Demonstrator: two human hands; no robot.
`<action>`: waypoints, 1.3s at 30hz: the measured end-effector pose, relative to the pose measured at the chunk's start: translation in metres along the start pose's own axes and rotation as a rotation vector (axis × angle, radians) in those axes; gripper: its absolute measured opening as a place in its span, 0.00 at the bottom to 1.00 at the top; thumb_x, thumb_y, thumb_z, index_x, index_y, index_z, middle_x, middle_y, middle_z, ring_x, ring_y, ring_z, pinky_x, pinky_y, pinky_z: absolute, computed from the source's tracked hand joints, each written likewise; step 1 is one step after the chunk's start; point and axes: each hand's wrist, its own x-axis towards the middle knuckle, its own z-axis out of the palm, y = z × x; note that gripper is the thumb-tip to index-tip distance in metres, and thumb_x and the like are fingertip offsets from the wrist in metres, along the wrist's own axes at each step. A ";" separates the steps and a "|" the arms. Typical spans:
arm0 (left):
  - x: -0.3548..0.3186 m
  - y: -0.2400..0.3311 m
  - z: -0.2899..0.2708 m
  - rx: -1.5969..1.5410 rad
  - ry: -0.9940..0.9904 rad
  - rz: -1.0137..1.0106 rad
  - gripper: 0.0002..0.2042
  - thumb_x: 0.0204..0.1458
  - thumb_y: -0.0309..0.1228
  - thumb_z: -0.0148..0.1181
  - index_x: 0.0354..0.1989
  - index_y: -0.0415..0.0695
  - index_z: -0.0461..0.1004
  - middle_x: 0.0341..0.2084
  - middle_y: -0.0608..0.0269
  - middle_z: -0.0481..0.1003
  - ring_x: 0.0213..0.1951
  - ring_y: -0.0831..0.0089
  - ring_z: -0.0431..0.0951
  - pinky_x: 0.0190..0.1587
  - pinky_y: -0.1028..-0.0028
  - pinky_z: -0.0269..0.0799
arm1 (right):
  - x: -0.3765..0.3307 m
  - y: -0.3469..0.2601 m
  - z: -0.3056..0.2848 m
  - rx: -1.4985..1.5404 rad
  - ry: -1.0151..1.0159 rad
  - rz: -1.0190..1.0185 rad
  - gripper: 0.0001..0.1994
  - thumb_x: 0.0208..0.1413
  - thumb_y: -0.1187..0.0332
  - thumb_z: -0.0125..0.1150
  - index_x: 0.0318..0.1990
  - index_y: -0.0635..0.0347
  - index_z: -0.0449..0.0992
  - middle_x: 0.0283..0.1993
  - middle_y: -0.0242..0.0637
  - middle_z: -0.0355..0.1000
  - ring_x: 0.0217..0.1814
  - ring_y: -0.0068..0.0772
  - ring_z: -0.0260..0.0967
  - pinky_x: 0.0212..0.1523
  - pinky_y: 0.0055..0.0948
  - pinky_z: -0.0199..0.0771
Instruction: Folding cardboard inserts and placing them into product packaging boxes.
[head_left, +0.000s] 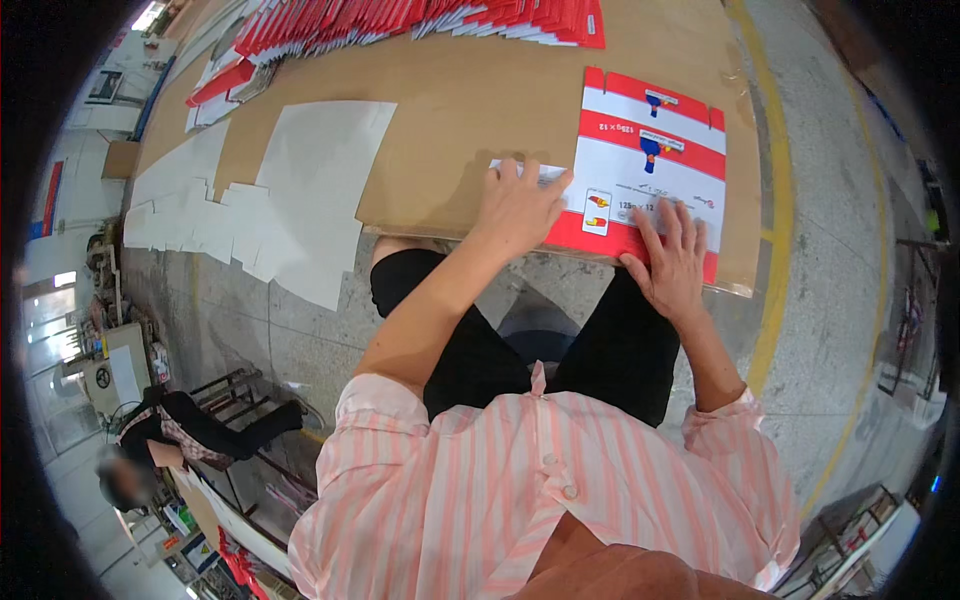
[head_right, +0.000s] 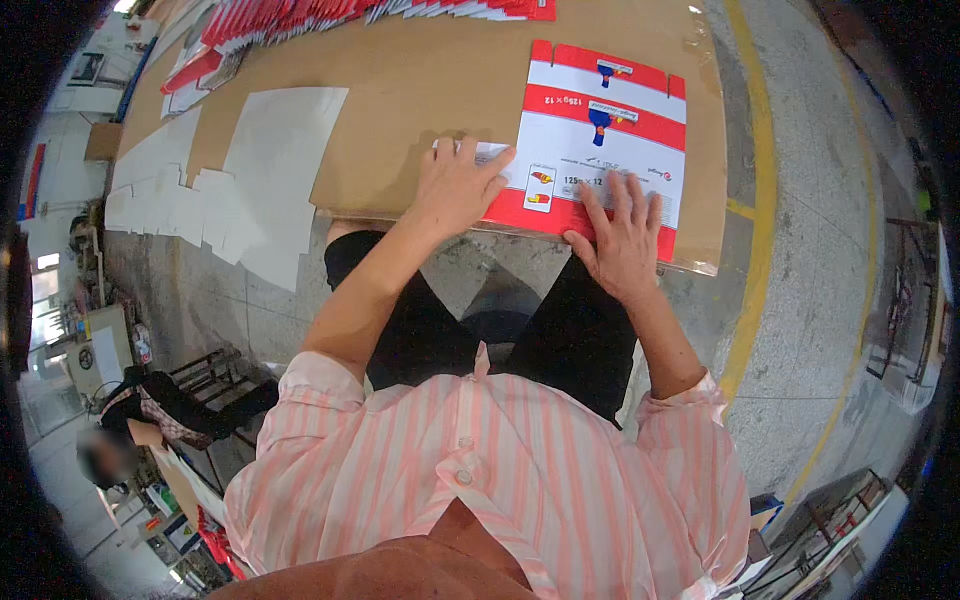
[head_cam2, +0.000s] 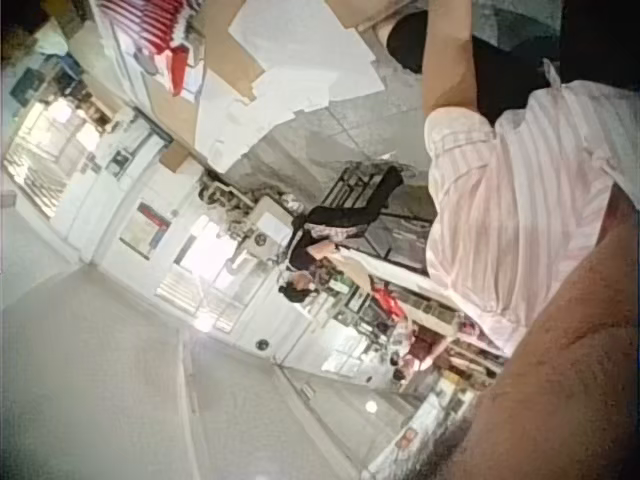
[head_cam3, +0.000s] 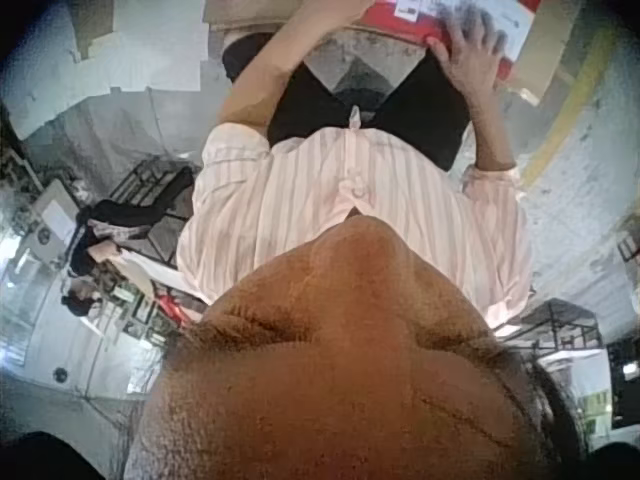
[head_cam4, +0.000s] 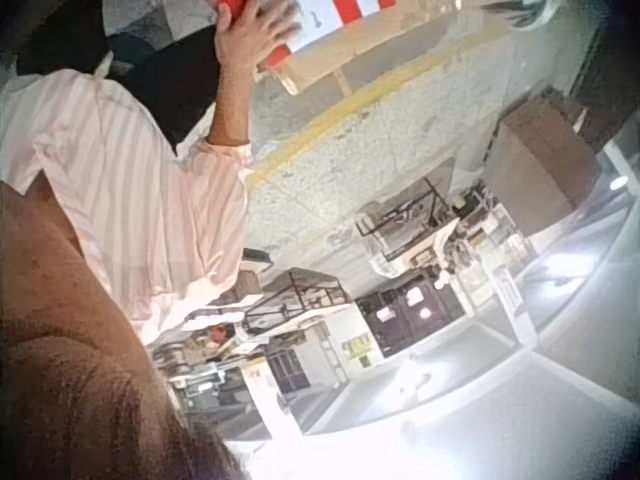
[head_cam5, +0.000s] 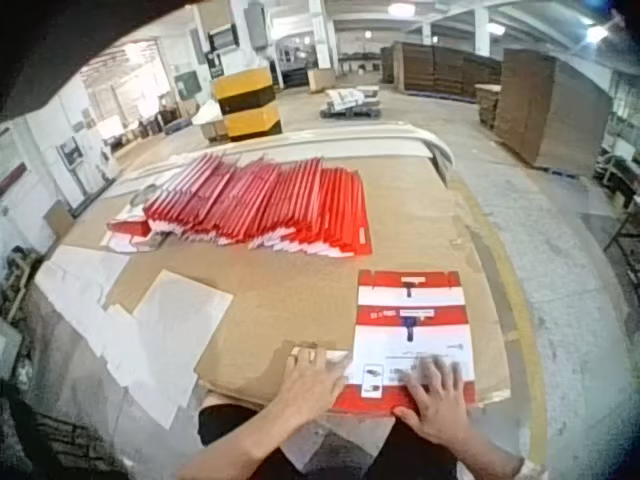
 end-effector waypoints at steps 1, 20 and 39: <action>0.009 -0.004 -0.002 0.049 -0.051 0.000 0.22 0.55 0.43 0.53 0.59 0.56 0.68 0.50 0.47 0.66 0.52 0.47 0.64 0.51 0.47 0.61 | 0.000 -0.005 -0.002 0.101 0.071 -0.013 0.29 0.53 0.51 0.60 0.60 0.52 0.67 0.66 0.49 0.56 0.69 0.56 0.49 0.65 0.61 0.45; -0.222 -0.162 -0.062 0.233 0.036 -0.604 0.39 0.41 0.32 0.68 0.65 0.45 0.56 0.58 0.43 0.61 0.56 0.43 0.63 0.58 0.52 0.59 | 0.064 0.224 -0.084 0.857 -0.278 0.605 0.22 0.45 0.78 0.60 0.53 0.60 0.74 0.30 0.30 0.73 0.33 0.21 0.69 0.35 0.23 0.69; -0.261 -0.171 -0.103 0.128 -0.084 -0.788 0.19 0.43 0.26 0.58 0.47 0.40 0.74 0.43 0.51 0.75 0.46 0.52 0.73 0.51 0.58 0.65 | 0.380 0.134 0.083 0.558 -0.389 0.263 0.28 0.56 0.45 0.53 0.54 0.59 0.73 0.34 0.46 0.78 0.35 0.36 0.77 0.38 0.37 0.75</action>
